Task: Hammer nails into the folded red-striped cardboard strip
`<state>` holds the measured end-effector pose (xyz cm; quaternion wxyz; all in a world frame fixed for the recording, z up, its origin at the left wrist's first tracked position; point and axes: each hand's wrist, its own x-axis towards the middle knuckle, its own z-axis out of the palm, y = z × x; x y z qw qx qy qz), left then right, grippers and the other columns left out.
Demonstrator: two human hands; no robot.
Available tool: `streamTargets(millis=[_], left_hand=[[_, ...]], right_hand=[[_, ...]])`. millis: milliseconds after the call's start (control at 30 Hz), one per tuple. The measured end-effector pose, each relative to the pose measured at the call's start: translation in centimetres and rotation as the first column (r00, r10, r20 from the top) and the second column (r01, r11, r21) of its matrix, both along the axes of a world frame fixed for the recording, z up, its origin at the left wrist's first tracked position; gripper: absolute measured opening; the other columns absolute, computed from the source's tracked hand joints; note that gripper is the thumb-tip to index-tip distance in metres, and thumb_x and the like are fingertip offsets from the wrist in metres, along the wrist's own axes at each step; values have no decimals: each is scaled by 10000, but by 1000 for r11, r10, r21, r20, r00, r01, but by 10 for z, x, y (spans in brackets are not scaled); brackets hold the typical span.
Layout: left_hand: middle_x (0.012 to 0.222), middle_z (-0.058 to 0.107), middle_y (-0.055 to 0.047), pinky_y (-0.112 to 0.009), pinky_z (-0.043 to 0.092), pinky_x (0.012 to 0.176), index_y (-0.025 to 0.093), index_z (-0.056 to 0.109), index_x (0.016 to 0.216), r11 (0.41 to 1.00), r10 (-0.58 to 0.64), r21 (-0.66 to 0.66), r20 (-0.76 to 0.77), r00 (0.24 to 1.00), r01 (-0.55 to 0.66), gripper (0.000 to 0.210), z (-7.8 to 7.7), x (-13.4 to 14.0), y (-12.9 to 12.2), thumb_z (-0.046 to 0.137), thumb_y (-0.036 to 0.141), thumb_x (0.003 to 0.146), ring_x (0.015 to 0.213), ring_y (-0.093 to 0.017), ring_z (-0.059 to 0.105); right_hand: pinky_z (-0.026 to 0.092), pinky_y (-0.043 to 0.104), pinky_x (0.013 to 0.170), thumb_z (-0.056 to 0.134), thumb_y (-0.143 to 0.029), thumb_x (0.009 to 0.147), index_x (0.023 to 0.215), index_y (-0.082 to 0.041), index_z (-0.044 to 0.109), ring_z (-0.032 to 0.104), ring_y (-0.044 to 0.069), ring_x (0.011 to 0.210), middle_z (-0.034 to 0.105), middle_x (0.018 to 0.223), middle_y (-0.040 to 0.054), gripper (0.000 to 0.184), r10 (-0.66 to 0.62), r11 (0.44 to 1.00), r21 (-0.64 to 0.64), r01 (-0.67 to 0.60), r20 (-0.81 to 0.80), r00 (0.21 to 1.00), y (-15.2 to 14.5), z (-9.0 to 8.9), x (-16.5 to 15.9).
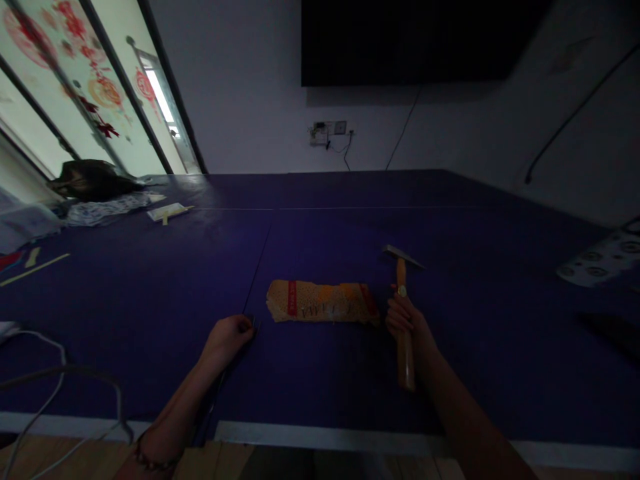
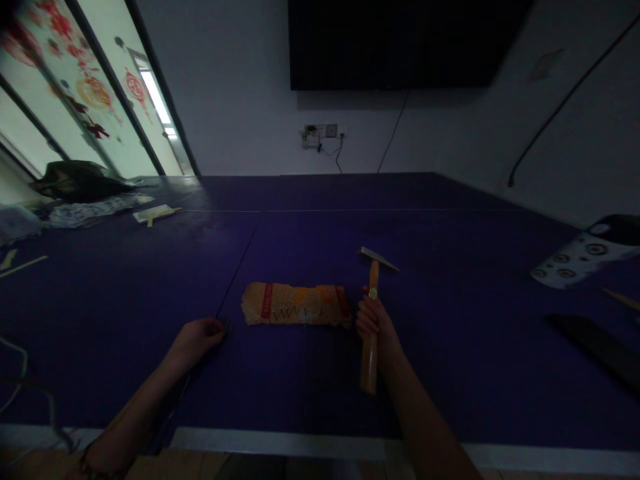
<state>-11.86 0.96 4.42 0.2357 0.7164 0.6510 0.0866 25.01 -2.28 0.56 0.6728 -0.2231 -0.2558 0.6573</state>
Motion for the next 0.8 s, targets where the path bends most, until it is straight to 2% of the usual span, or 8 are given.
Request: streamTargets(millis=[200,533,800], left_hand=[[729,673,-50,-212,347,532,160,630,721,1000,10,-5,-136,991,-11,157,-1,2,0,488,219,688,661,-163,615],[681,667,-41,-215,348,517,179,629,706,1000,1,5,-176,984,0,149,5,5,-3,498,235,663,641,-178,619],[771,671,-66,-228,385,598,175,627,729,995,-40,80,-275,961,64,165,4,6,-6,477,217,674,705,-185,610]], right_hand=[[254,56,241,596,-182,744,885,-239,570,217,-9,223,361,394,-142,154,11,1000,-11,-11,11,1000,1,-1,0],[257,72,243,584,-185,746,865,-250,576,213,-2,226,338,392,-140,135,13,1000,-18,-11,63,998,3,-3,2],[235,70,244,612,-201,725,863,-256,579,181,-1,235,300,389,-143,152,20,1000,-10,-19,71,997,5,-8,3]])
